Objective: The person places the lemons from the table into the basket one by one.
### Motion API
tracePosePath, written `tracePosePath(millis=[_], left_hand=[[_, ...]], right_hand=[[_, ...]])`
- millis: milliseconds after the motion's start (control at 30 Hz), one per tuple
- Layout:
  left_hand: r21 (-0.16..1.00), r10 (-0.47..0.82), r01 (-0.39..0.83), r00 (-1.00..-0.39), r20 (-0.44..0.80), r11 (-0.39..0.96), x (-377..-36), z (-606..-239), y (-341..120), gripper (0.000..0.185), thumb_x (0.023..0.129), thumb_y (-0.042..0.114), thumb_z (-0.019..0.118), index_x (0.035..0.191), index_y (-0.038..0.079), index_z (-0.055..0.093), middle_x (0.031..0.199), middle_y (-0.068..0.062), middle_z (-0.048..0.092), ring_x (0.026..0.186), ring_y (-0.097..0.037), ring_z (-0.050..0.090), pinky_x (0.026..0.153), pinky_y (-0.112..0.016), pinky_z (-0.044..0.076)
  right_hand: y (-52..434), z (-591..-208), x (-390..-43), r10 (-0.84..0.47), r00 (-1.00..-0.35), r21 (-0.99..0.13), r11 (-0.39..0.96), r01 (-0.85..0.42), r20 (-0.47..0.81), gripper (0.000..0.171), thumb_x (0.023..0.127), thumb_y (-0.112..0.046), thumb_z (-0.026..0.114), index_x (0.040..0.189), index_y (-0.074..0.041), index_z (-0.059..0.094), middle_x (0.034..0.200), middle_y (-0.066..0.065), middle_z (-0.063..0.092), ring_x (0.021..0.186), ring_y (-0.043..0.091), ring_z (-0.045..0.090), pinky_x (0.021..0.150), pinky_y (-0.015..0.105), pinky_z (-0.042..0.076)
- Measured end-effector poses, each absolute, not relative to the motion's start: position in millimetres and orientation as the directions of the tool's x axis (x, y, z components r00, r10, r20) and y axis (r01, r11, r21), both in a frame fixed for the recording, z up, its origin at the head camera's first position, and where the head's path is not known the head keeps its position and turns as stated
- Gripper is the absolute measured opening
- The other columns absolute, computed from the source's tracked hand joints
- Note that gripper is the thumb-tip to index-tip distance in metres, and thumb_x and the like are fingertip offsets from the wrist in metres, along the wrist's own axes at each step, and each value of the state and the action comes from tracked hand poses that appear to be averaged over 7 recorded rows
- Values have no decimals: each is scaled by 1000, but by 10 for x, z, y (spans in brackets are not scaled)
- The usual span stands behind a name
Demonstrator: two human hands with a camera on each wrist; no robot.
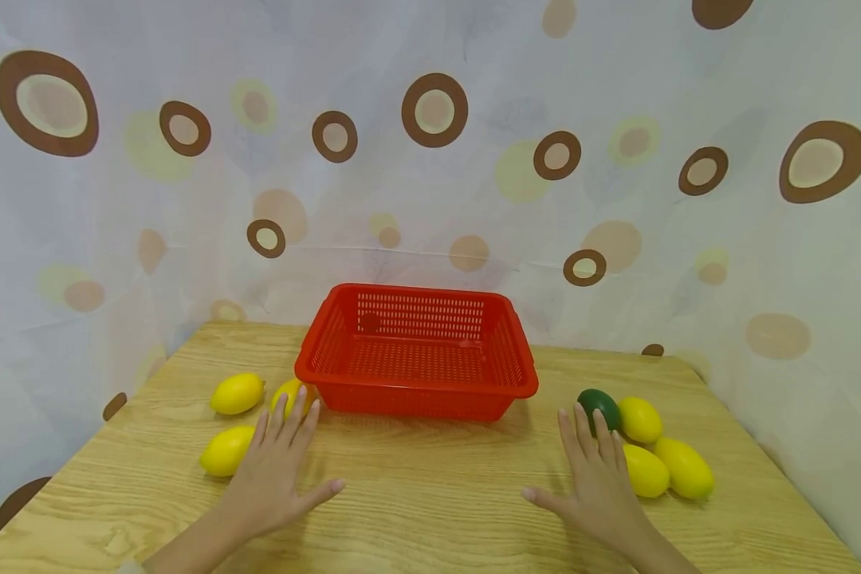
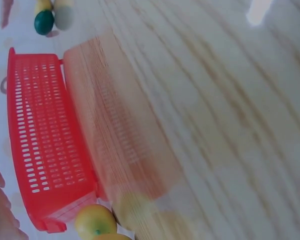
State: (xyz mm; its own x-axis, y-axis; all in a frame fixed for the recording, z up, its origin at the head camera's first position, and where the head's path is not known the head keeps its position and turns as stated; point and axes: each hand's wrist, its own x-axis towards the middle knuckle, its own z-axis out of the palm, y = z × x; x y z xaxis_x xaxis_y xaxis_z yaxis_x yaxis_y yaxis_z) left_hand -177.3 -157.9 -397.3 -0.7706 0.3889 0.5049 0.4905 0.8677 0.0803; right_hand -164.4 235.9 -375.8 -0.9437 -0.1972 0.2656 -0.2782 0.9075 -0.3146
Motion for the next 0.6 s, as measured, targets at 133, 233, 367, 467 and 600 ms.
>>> tracePosePath(millis=[133, 233, 367, 467, 600], left_hand=[[104, 379, 483, -788, 486, 870, -1778, -3958, -1594, 95, 84, 64, 48, 150, 7, 11, 153, -25, 14, 144, -32, -8, 115, -34, -17], [145, 363, 467, -817, 448, 872, -1787, -3936, -1604, 95, 83, 63, 49, 149, 5, 13, 154, -24, 11, 144, -32, -7, 118, -46, -5], [189, 351, 452, -845, 404, 872, -1800, -3903, -1612, 95, 83, 62, 51, 148, 4, 15, 155, -22, 7, 144, -35, -1, 115, -55, 8], [205, 346, 448, -852, 393, 870, -1816, -3886, -1612, 95, 82, 61, 52, 148, 3, 17, 155, -21, 7, 143, -39, 4, 113, -58, 12], [191, 354, 456, -844, 402, 869, -1851, -3869, -1617, 95, 82, 61, 53, 146, -1, 21, 155, -22, 8, 142, -43, 7, 114, -57, 10]], right_hand=[[2355, -3745, -1657, -199, -944, -330, 901, -282, 264, 107, 76, -58, 63, 150, -8, 5, 154, 24, 2, 141, 43, -11, 111, 61, -10], [2341, -3738, -1676, -199, -945, -340, 897, -282, 261, 107, 76, -58, 64, 150, -7, 6, 154, 25, 3, 141, 42, -11, 111, 61, -8], [2310, -3738, -1707, -197, -946, -349, 894, -281, 257, 107, 75, -58, 64, 150, -6, 8, 154, 25, 4, 142, 41, -10, 112, 59, -8], [2291, -3740, -1729, -194, -947, -353, 893, -278, 255, 108, 75, -58, 64, 150, -5, 7, 153, 26, 5, 142, 42, -9, 112, 60, -7], [2279, -3731, -1747, -186, -951, -361, 893, -268, 247, 108, 75, -59, 64, 149, -4, 9, 153, 26, 4, 142, 43, -5, 111, 62, -2]])
